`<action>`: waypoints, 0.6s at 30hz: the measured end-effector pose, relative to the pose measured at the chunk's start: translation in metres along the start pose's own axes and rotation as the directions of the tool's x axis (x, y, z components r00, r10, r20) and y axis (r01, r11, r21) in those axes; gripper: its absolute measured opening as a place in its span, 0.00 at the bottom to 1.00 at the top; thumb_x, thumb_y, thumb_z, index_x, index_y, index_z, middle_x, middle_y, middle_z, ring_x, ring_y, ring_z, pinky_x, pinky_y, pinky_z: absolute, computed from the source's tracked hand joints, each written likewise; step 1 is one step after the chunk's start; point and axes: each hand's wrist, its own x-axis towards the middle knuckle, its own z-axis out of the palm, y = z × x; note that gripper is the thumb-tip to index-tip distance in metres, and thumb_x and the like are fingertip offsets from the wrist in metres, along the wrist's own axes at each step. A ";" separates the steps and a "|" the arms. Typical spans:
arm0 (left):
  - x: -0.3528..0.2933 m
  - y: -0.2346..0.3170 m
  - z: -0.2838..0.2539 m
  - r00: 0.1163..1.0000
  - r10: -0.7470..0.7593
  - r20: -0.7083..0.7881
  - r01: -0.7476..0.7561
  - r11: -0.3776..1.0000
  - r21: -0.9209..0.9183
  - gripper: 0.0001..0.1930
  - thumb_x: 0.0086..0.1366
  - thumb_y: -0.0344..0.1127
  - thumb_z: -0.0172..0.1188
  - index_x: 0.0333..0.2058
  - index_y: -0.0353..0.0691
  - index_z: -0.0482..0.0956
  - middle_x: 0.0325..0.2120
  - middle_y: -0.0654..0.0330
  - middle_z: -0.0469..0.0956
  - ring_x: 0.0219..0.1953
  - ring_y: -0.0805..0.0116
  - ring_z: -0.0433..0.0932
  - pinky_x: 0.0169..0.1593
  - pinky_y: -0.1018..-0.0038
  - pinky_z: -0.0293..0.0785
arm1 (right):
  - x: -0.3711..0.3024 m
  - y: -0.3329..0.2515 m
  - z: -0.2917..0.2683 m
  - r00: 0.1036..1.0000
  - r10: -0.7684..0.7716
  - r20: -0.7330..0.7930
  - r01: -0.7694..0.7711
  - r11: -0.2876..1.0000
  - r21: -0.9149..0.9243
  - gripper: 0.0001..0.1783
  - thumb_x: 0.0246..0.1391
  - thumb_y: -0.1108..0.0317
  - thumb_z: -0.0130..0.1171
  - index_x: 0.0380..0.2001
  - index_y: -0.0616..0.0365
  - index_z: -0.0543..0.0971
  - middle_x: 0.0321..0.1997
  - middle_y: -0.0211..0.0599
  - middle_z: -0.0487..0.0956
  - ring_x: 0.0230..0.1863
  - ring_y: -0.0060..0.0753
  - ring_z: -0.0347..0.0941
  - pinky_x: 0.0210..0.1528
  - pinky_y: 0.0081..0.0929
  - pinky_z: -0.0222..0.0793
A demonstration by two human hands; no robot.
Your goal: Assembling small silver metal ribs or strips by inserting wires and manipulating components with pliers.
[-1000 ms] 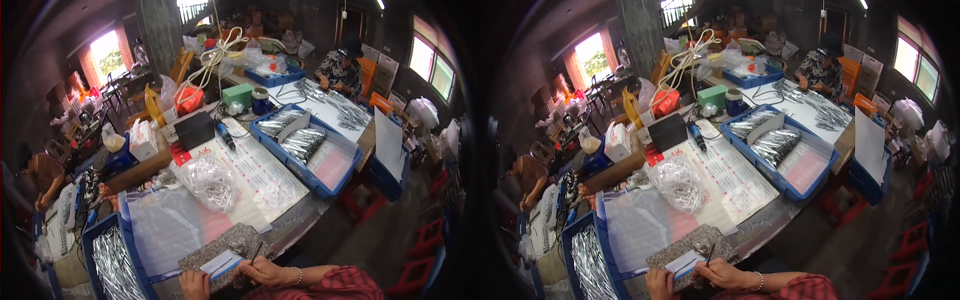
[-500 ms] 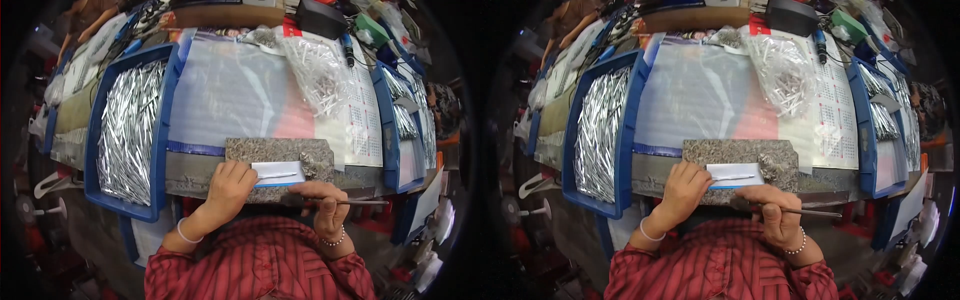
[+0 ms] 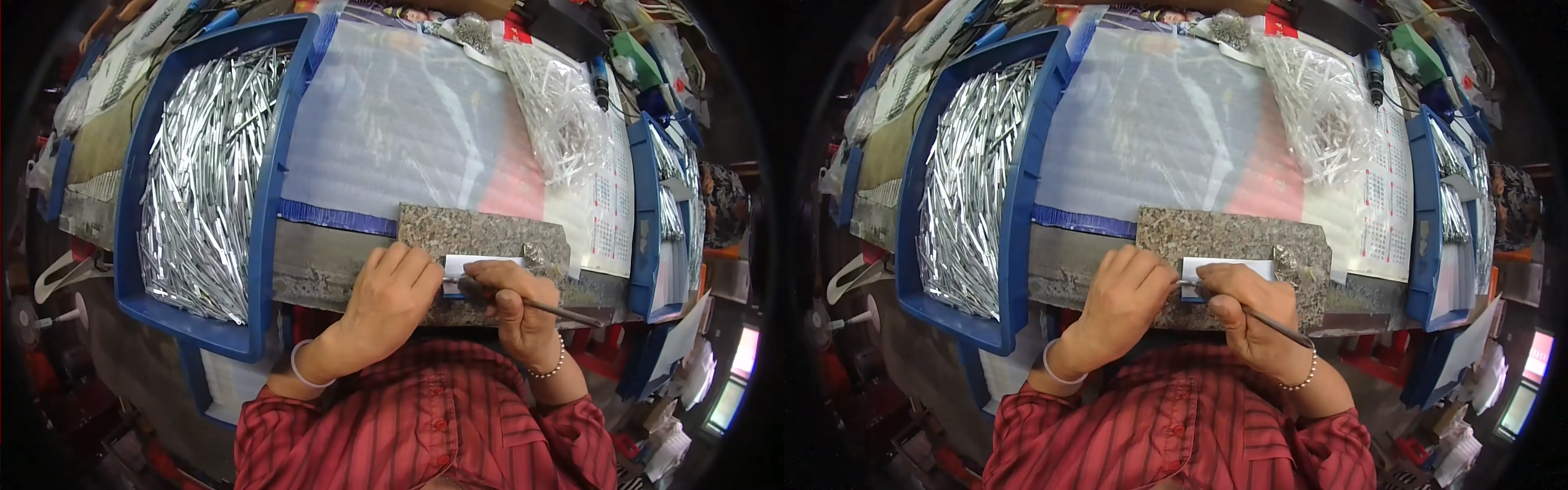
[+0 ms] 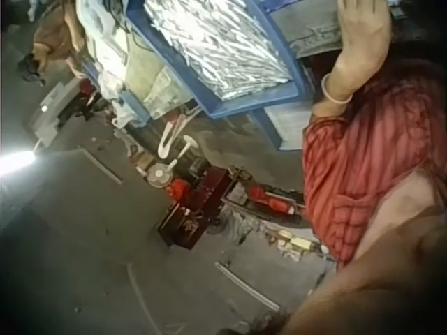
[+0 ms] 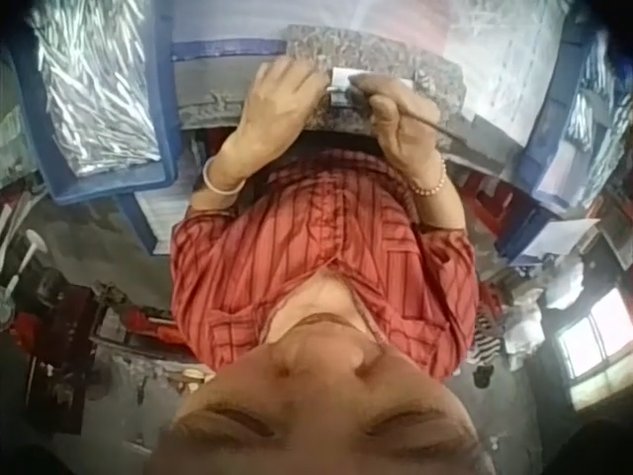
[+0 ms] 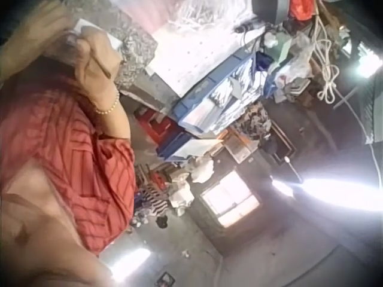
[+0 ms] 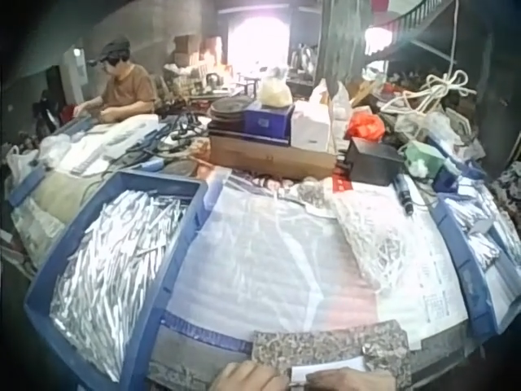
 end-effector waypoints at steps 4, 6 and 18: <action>0.005 -0.004 0.003 0.998 0.025 -0.053 -0.024 1.000 0.020 0.07 0.48 0.28 0.57 0.27 0.41 0.70 0.26 0.59 0.66 0.30 0.61 0.67 0.34 0.68 0.62 | -0.004 -0.027 -0.014 0.992 -0.017 -0.122 0.005 0.995 -0.096 0.11 0.46 0.73 0.57 0.36 0.61 0.78 0.40 0.45 0.80 0.31 0.41 0.79 0.30 0.25 0.74; 0.006 -0.002 0.004 0.996 0.048 -0.072 -0.044 0.998 0.047 0.04 0.48 0.30 0.54 0.25 0.41 0.69 0.24 0.59 0.63 0.29 0.63 0.65 0.33 0.69 0.61 | 0.021 -0.024 -0.004 0.967 -0.182 0.177 0.239 0.886 -0.397 0.08 0.48 0.71 0.60 0.32 0.61 0.76 0.28 0.42 0.77 0.24 0.42 0.75 0.21 0.29 0.69; 0.011 0.001 0.005 0.995 0.052 -0.085 -0.048 0.997 0.053 0.04 0.49 0.30 0.54 0.24 0.42 0.67 0.24 0.60 0.63 0.29 0.63 0.65 0.33 0.69 0.60 | 0.017 0.008 0.010 0.967 -0.245 0.064 0.253 0.954 -0.163 0.09 0.54 0.65 0.57 0.30 0.60 0.74 0.29 0.41 0.76 0.22 0.43 0.73 0.21 0.31 0.67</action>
